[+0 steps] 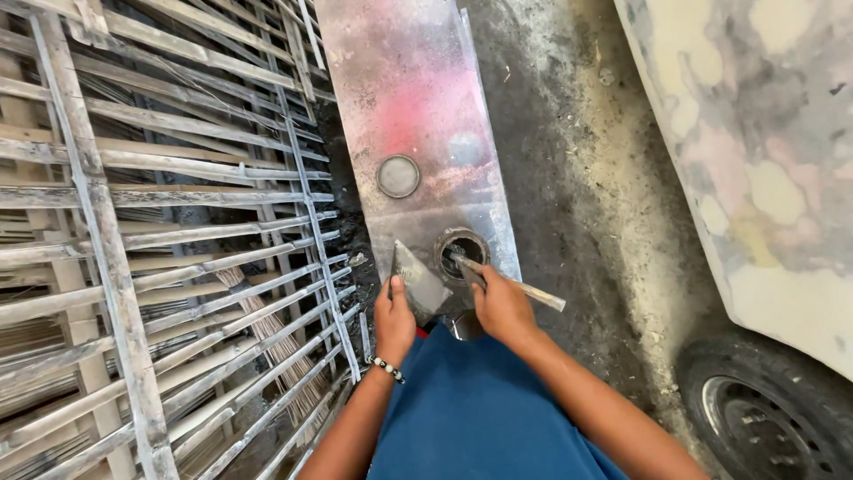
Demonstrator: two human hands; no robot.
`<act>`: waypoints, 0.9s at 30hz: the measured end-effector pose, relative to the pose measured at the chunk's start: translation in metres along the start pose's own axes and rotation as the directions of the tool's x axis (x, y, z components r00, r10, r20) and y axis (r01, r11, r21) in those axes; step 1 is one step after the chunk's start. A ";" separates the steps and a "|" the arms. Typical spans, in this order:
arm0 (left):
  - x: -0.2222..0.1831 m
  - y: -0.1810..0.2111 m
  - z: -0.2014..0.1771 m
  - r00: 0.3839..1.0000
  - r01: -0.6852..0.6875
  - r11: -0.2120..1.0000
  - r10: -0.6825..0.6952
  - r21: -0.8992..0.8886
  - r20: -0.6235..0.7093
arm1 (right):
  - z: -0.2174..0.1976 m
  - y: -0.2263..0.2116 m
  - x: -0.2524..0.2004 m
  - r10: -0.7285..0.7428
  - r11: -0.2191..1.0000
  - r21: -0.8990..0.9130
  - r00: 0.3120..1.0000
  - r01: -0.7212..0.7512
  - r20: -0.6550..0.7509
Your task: The person scoops a grey paste from a container using a mixing stick and transfers it onto a metal scraper. They then apply the paste to the side panel of a white car, smoothing it over the surface with the scraper. The person periodically returns to the container to reload the scraper and continues applying the filler to the car's body.
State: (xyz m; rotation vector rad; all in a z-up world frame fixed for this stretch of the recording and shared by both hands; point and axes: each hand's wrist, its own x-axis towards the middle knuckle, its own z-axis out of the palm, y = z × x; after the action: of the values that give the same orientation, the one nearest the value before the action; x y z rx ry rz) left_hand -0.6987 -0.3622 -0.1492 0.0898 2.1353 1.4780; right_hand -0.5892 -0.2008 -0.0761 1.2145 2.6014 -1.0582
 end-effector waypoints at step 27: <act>-0.004 -0.009 0.006 0.987 -0.041 0.993 0.057 -0.112 0.147 | -0.039 -0.005 -0.016 0.061 0.961 -0.273 0.993 -0.033 0.096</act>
State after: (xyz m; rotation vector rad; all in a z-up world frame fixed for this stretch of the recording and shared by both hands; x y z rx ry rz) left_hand -0.6900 -0.3622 -0.1573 0.2091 1.9424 1.5615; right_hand -0.5738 -0.1894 -0.0376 1.1189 2.5205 -0.7049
